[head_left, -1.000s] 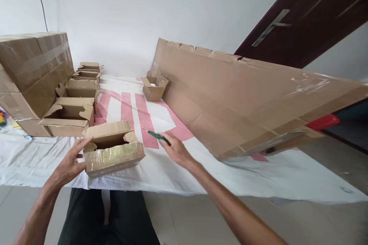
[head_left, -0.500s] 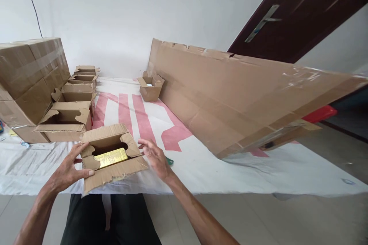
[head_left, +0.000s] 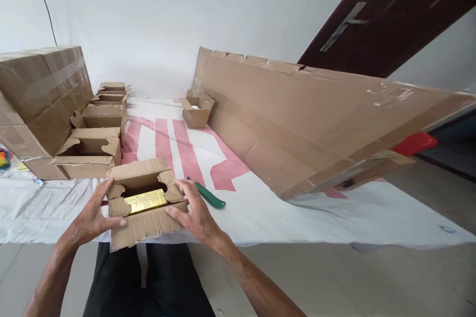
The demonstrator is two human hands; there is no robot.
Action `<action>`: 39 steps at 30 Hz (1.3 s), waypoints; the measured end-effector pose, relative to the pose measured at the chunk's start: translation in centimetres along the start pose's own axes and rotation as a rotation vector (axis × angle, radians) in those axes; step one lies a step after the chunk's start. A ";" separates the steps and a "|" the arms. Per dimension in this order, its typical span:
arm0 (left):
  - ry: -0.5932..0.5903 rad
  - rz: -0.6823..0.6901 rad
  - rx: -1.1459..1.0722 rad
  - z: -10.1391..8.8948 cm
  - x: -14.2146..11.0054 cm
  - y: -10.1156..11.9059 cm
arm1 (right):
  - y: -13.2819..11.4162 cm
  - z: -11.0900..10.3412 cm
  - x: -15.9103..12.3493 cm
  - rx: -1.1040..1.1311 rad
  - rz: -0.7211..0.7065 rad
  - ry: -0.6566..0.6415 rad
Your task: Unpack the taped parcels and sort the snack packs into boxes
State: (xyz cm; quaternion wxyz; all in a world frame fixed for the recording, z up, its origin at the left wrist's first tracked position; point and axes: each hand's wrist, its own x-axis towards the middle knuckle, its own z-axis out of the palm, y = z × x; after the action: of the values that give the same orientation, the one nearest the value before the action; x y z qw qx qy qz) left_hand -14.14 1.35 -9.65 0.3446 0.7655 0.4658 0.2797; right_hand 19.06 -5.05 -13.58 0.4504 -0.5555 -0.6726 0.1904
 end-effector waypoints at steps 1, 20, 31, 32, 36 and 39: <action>0.010 -0.004 0.015 0.2 0.1 0.1 | -0.3 0.0 0.4 -0.016 0.009 -0.002; 0.165 -0.035 0.248 1.3 1.7 3.2 | -4.2 0.7 3.9 -0.292 0.223 -0.100; 0.270 -0.333 0.719 3.0 4.6 7.9 | -7.9 0.7 5.2 -0.557 0.305 -0.163; 0.279 -0.337 0.731 3.1 4.6 7.9 | -7.9 0.7 5.1 -0.559 0.300 -0.161; 0.295 -0.338 0.773 2.9 4.5 7.8 | -8.0 0.6 4.7 -0.575 0.289 -0.159; 0.287 -0.330 0.794 2.5 4.5 7.5 | -8.1 0.7 4.8 -0.586 0.284 -0.157</action>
State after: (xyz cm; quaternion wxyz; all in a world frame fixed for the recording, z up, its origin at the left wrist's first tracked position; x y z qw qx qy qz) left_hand -6.54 2.35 -4.78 -0.0037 0.7073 0.6959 0.1241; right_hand 13.95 -2.96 -5.92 0.1873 -0.7332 -0.6473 0.0919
